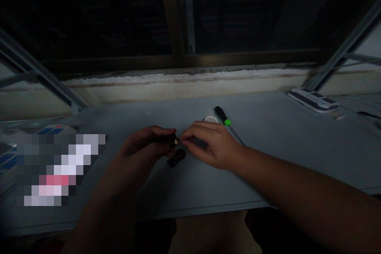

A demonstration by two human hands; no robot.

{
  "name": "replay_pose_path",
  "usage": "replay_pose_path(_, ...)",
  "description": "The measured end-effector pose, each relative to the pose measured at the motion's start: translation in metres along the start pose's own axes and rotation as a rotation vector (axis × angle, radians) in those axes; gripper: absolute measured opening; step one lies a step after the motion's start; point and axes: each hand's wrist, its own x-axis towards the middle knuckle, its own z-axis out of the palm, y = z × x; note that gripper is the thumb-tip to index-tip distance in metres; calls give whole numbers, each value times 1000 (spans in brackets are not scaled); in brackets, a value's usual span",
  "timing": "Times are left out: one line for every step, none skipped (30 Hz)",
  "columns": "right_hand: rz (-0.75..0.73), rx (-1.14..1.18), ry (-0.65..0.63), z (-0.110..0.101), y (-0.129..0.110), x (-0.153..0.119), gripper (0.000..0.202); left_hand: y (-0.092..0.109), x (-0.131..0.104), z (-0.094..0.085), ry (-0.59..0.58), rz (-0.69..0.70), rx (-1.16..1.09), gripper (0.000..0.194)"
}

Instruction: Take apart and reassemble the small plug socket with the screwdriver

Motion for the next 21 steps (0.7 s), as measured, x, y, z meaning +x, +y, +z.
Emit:
replay_pose_path(-1, -3, -2, 0, 0, 0, 7, 0, 0, 0, 9, -4, -1, 18)
replay_pose_path(-3, -6, -1, 0, 0, 0, 7, -1, 0, 0, 12, -7, 2, 18)
replay_pose_path(-7, -11, 2, 0, 0, 0, 7, -1, 0, -1, 8, -8, 7, 18)
replay_pose_path(-10, -18, 3, 0, 0, 0, 7, -1, 0, -1, 0, -6, 16, 18)
replay_pose_path(-14, -23, 5, -1, 0, 0, 7, -1, 0, -1, -8, 1, 25, 17)
replay_pose_path(-17, -26, 4, -1, -1, 0, 6, 0, -1, -1, -16, 8, 35, 17)
replay_pose_path(-20, -26, 4, -1, -1, 0, 6, 0, -1, -1, -20, 13, 43, 16)
replay_pose_path(-24, -25, 4, -1, -1, 0, 6, 0, -1, 0, -19, 15, 47, 16)
replay_pose_path(-28, -23, 1, -1, -1, 0, 7, 0, -1, 0, -9, 19, 48, 17)
replay_pose_path(-33, -21, 2, 0, -2, 1, 7, 1, -2, 1, 2, 20, 49, 18)
replay_pose_path(-38, -18, 2, 0, -2, 1, 8, 1, -2, 1, 12, 18, 50, 19)
replay_pose_path(-42, -13, 3, 0, -2, 1, 9, 1, -2, 2, 22, 17, 50, 19)
replay_pose_path(-42, -7, 8, 0, -2, 1, 9, 1, -2, 2, 32, 18, 51, 19)
replay_pose_path(-34, -2, 13, 0, -2, 0, 9, 0, -2, 2, 36, 19, 52, 19)
replay_pose_path(-14, -2, 16, 0, -1, 0, 11, 0, -2, 2, 38, 22, 49, 18)
replay_pose_path(15, -8, 12, 0, 0, 0, 14, 0, -2, 1, 38, 27, 44, 18)
replay_pose_path(50, -23, -5, 1, 1, -1, 17, -1, -1, 1, 43, 37, 37, 18)
replay_pose_path(86, -46, -38, 1, 3, -2, 20, -1, -1, 0, 50, 48, 30, 18)
replay_pose_path(119, -78, -92, 3, 4, -2, 22, -2, -1, -1, 60, 57, 25, 18)
replay_pose_path(144, -114, -164, 5, 6, -3, 23, -2, 0, -1, 71, 67, 22, 18)
replay_pose_path(162, -149, -242, 7, 7, -4, 23, -2, 0, -2, 82, 73, 23, 18)
